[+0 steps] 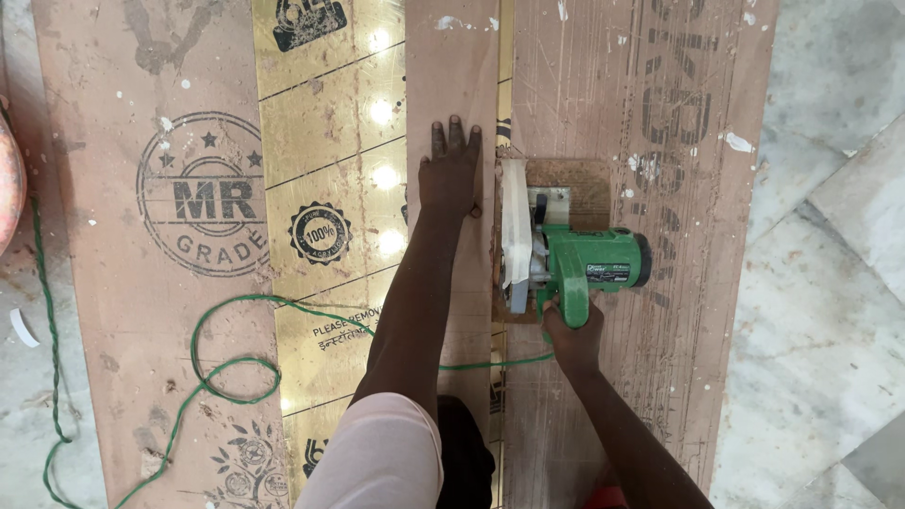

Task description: The person uses a circular saw to cut a long strip from a large sheet of plywood. After completing the cut, they measure and mark the plywood with a tape measure and a pencil.

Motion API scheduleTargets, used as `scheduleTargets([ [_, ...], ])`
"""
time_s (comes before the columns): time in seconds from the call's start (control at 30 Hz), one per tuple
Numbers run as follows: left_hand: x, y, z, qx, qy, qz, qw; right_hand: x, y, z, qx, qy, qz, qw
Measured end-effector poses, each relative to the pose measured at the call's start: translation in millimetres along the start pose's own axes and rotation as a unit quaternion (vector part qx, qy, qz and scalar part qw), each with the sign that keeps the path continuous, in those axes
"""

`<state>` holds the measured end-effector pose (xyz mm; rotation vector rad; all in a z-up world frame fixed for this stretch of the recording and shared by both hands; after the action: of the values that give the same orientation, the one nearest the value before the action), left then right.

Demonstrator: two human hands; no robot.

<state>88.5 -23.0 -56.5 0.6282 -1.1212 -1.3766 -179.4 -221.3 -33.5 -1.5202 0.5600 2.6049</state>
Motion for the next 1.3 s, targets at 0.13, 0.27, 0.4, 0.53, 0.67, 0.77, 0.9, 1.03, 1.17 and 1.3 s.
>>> scheduleTargets([
  [0.13, 2.8, 8.3, 6.1, -0.032, 0.012, 0.01, 0.999, 1.2, 0.0, -4.8, 0.01, -0.002, -0.009, 1.0],
  [0.27, 2.0, 7.1, 4.1, -0.012, 0.003, 0.013, 1.0, -0.6, 0.7, -6.8, 0.015, -0.005, -0.013, 1.0],
  [0.4, -1.3, -1.2, -0.5, 0.018, -0.004, 0.014, 1.0, -3.9, 0.4, -11.2, 0.015, -0.003, -0.021, 1.0],
  [0.53, -4.2, -13.0, -4.9, 0.014, -0.002, 0.013, 1.0, -7.6, 0.0, -14.7, 0.014, 0.0, -0.011, 1.0],
  [0.67, -1.5, -6.9, -4.2, 0.041, -0.011, 0.012, 0.999, -11.3, -1.2, -17.7, 0.012, -0.01, -0.015, 1.0],
  [0.77, -2.0, -7.7, -2.7, -0.02, 0.009, 0.023, 0.999, -14.6, -3.2, -19.6, -0.001, -0.012, -0.021, 1.0],
  [0.9, -0.7, -3.4, -3.1, 0.018, 0.002, 0.022, 1.0, -20.0, -5.0, -23.5, -0.012, 0.005, -0.03, 0.999],
  [1.03, -1.7, -6.6, -2.8, 0.025, 0.0, 0.025, 0.999, -25.0, -5.1, -26.2, -0.005, 0.021, -0.033, 0.999],
  [1.17, -1.1, -5.4, -0.6, 0.017, -0.002, 0.033, 0.999, -30.4, -5.5, -28.2, -0.004, 0.019, -0.034, 0.999],
  [1.3, -5.4, -20.3, -8.6, 0.033, -0.007, 0.028, 0.999, -38.9, -5.5, -31.6, 0.0, 0.026, -0.021, 0.999],
])
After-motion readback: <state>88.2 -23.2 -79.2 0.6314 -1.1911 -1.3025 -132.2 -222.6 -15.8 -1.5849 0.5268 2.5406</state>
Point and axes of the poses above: each hand's wrist, its own z-axis away from the middle knuckle, its own y-axis out of the back of the hand, x = y × z, the point moved 10 cm from there along -z, towards the middle knuckle, and after that the axes turned 8 degrees about z, right-handed, at the moved point
